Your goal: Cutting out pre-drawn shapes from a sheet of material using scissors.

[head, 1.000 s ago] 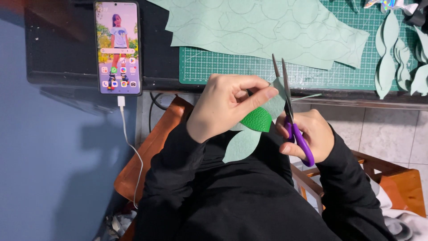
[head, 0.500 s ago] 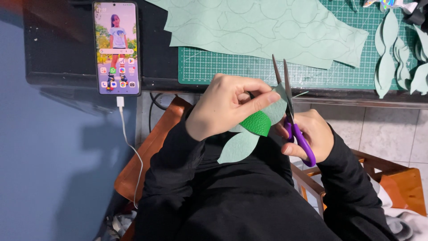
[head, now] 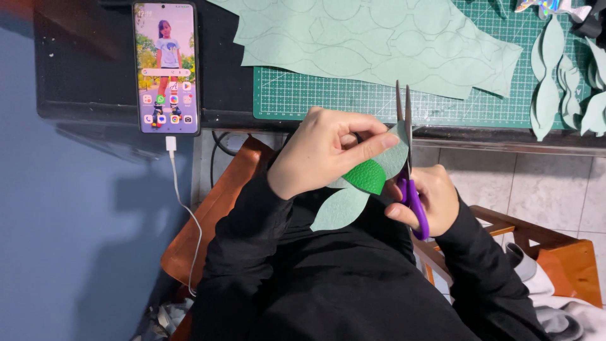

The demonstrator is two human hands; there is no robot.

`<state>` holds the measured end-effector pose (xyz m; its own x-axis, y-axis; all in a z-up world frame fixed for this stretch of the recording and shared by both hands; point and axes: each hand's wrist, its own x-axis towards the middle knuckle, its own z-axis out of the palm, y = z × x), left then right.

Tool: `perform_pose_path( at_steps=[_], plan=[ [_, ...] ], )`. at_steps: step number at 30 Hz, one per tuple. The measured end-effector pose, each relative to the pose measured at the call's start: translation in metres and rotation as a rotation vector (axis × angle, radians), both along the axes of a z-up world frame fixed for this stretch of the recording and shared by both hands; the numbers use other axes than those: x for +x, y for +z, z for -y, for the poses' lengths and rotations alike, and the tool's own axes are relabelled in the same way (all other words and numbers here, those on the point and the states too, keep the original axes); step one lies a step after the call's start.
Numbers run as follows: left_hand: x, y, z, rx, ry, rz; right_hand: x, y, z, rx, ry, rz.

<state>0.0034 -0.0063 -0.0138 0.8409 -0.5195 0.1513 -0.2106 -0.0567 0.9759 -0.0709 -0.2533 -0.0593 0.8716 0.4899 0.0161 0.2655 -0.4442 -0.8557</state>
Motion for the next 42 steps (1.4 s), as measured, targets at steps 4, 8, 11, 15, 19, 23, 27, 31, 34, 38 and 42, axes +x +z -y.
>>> perform_pose_path(
  at_steps=[4,8,11,15,19,23,27,31,34,38,42],
  plan=[
    [-0.005,0.002,0.003,0.014,0.027,-0.036,-0.008,-0.009,-0.005,0.004,-0.060,0.080],
    [-0.009,-0.003,0.005,0.014,0.033,-0.017,-0.019,-0.017,-0.011,0.005,-0.106,0.090],
    [-0.012,-0.002,0.007,0.018,0.051,-0.009,-0.024,-0.025,-0.011,0.027,-0.150,0.054],
    [-0.018,0.000,0.010,0.039,0.129,0.006,-0.027,-0.032,-0.002,0.116,-0.178,0.038],
    [-0.021,0.001,0.014,0.049,0.237,0.075,-0.021,-0.031,0.011,0.259,-0.203,0.085],
    [-0.020,0.008,0.021,0.104,0.308,0.033,-0.007,-0.029,0.023,0.307,-0.223,0.055],
    [-0.017,-0.002,0.028,0.120,0.374,0.064,0.007,-0.028,0.026,0.294,-0.209,0.091],
    [-0.013,-0.005,0.039,0.245,0.432,0.038,0.016,-0.018,0.020,0.267,-0.259,0.145],
    [-0.014,-0.010,0.051,0.242,0.452,0.161,0.021,-0.009,0.011,0.262,-0.286,0.199],
    [-0.009,-0.024,0.054,0.147,0.441,0.113,0.030,-0.015,0.025,0.294,-0.343,0.262],
    [-0.001,-0.036,0.053,-0.018,0.304,-0.163,0.046,0.002,0.036,0.365,-0.525,0.059]
  ],
)
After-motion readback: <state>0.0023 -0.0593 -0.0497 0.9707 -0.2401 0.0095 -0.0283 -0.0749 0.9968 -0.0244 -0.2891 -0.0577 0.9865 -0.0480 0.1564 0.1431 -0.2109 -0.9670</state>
